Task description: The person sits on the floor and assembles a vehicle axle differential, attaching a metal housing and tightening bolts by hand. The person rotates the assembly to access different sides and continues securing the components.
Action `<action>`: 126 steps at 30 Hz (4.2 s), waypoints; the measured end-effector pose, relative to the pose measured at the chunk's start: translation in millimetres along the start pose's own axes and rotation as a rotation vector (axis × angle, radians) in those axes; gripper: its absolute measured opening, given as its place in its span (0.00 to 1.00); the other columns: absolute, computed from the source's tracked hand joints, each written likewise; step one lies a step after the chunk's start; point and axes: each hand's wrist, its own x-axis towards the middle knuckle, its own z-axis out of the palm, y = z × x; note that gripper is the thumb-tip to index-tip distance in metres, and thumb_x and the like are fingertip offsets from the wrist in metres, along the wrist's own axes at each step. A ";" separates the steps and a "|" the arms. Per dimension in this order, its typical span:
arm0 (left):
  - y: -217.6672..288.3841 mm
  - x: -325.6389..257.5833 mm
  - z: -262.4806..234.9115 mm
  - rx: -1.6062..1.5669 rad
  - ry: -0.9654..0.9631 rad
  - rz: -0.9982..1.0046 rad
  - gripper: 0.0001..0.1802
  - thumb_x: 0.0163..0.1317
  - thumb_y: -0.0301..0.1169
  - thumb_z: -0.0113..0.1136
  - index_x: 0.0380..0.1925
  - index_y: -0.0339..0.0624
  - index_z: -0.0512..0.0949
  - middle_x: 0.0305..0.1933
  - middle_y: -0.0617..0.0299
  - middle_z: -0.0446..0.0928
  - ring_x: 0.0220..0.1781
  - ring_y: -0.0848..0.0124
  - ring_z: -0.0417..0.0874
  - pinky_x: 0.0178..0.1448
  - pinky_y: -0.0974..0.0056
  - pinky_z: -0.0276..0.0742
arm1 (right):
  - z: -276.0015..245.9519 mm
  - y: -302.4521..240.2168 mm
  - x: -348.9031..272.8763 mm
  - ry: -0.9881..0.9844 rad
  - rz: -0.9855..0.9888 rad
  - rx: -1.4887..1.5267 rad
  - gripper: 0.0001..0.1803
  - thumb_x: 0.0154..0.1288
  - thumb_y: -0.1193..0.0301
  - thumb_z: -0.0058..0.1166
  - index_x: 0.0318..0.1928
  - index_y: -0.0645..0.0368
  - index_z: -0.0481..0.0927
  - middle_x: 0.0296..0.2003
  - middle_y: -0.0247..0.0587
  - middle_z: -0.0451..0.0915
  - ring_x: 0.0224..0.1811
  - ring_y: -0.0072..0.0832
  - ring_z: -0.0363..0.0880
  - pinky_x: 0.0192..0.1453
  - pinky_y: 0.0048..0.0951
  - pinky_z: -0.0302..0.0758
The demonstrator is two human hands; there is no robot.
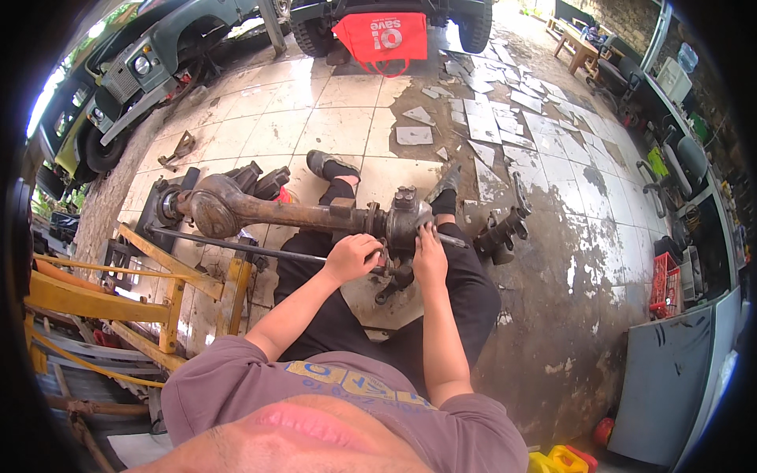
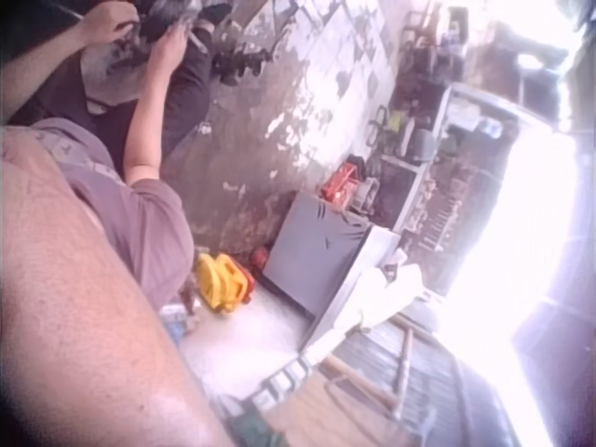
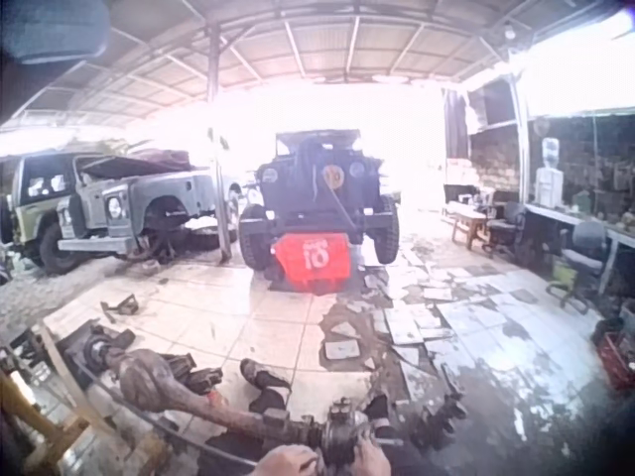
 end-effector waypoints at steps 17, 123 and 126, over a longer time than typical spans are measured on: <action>2.0 1.5 2.1 -0.015 0.020 0.005 0.08 0.63 0.31 0.70 0.42 0.45 0.86 0.45 0.62 0.87 0.48 0.60 0.90 0.55 0.56 0.85 | -4.2 4.7 9.1 0.025 -0.032 -0.022 0.20 0.85 0.67 0.51 0.70 0.60 0.80 0.76 0.51 0.75 0.81 0.47 0.71 0.77 0.44 0.75; 5.5 0.4 4.6 -0.010 0.043 0.008 0.08 0.64 0.30 0.70 0.42 0.45 0.87 0.43 0.61 0.86 0.46 0.59 0.89 0.52 0.56 0.85 | -4.4 11.3 4.7 0.207 0.226 0.332 0.18 0.75 0.72 0.66 0.62 0.62 0.87 0.51 0.62 0.89 0.55 0.54 0.90 0.58 0.41 0.84; 4.0 0.9 2.4 -0.012 0.043 -0.005 0.07 0.64 0.30 0.70 0.41 0.45 0.87 0.42 0.61 0.86 0.46 0.59 0.89 0.53 0.56 0.85 | -10.8 8.7 6.2 0.118 0.243 0.327 0.19 0.77 0.71 0.64 0.65 0.60 0.86 0.52 0.59 0.90 0.57 0.52 0.90 0.60 0.40 0.84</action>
